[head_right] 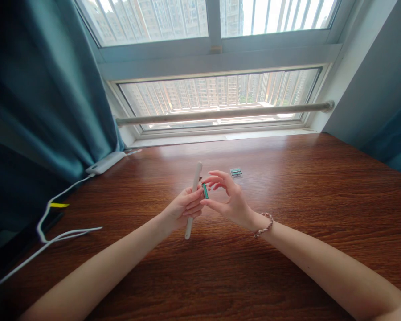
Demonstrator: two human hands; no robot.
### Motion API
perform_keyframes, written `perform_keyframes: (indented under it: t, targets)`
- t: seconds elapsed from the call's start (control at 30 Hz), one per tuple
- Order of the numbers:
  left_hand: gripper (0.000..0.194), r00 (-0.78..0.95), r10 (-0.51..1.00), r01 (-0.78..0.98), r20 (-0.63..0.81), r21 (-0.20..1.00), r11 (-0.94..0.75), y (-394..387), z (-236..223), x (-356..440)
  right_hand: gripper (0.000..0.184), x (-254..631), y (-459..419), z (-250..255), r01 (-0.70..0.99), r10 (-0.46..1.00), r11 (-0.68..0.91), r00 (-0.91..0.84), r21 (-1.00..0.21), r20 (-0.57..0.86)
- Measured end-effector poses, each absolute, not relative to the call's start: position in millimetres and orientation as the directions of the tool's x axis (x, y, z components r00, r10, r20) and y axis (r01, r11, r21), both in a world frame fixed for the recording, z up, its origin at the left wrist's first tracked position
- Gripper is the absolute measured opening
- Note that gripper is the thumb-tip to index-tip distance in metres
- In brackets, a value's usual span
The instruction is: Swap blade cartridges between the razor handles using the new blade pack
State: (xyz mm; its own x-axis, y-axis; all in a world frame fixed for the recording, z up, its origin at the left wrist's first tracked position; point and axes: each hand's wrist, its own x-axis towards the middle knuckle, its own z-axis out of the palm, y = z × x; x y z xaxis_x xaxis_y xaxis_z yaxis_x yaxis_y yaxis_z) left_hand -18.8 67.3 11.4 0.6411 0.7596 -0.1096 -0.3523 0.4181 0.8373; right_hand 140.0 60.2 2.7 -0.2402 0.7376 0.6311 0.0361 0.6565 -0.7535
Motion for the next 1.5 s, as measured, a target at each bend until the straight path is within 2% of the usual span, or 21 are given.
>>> perform_keyframes:
  t: [0.13, 0.33, 0.43, 0.57, 0.73, 0.9, 1.0, 1.07, 1.2, 1.37, 1.5]
  targets:
    - [0.02, 0.605, 0.787, -0.31, -0.118, 0.876, 0.37, 68, 11, -19, 0.061, 141, 61, 3, 0.156, 0.724, 0.688, -0.21, -0.709, 0.657]
    - [0.025, 0.436, 0.89, -0.103, -0.135, 0.975, 0.199, 63, 12, -17, 0.06, 144, 64, -1, 0.377, 0.552, 0.817, -0.295, -0.436, 0.779]
    - [0.025, 0.376, 0.92, -0.042, -0.113, 0.989, 0.139, 60, 14, -15, 0.059, 144, 64, -3, 0.411, 0.533, 0.82, -0.295, -0.399, 0.793]
    - [0.028, 0.391, 0.917, -0.029, -0.084, 0.994, 0.104, 60, 15, -15, 0.061, 145, 65, -2, 0.359, 0.554, 0.82, -0.307, -0.445, 0.774]
    - [0.029, 0.444, 0.893, -0.116, -0.072, 0.984, 0.138, 62, 15, -15, 0.061, 147, 66, 3, 0.259, 0.605, 0.796, -0.313, -0.547, 0.732]
    - [0.029, 0.495, 0.865, -0.145, -0.083, 0.973, 0.177, 63, 15, -16, 0.045, 146, 65, 8, 0.269, 0.663, 0.749, -0.318, -0.606, 0.678]
    - [0.029, 0.511, 0.856, -0.168, -0.074, 0.968, 0.184, 63, 15, -16, 0.041, 146, 65, 8, 0.219, 0.713, 0.697, -0.308, -0.683, 0.629]
    - [0.029, 0.514, 0.855, -0.186, -0.067, 0.964, 0.188, 64, 15, -16, 0.04, 146, 66, 7, 0.116, 0.77, 0.62, -0.279, -0.776, 0.574]
    - [0.027, 0.507, 0.861, -0.286, -0.046, 0.933, 0.218, 66, 16, -15, 0.035, 147, 73, 6, -0.153, 0.907, 0.339, -0.208, -0.928, 0.366]
    - [0.034, 0.562, 0.827, -0.307, -0.024, 0.922, 0.235, 65, 18, -16, 0.027, 151, 83, 3, -0.402, 0.95, 0.06, -0.259, -0.914, 0.176]
    - [0.03, 0.57, 0.821, -0.286, -0.034, 0.928, 0.237, 64, 17, -18, 0.027, 153, 86, -2, -0.471, 0.935, -0.014, -0.32, -0.882, 0.155]
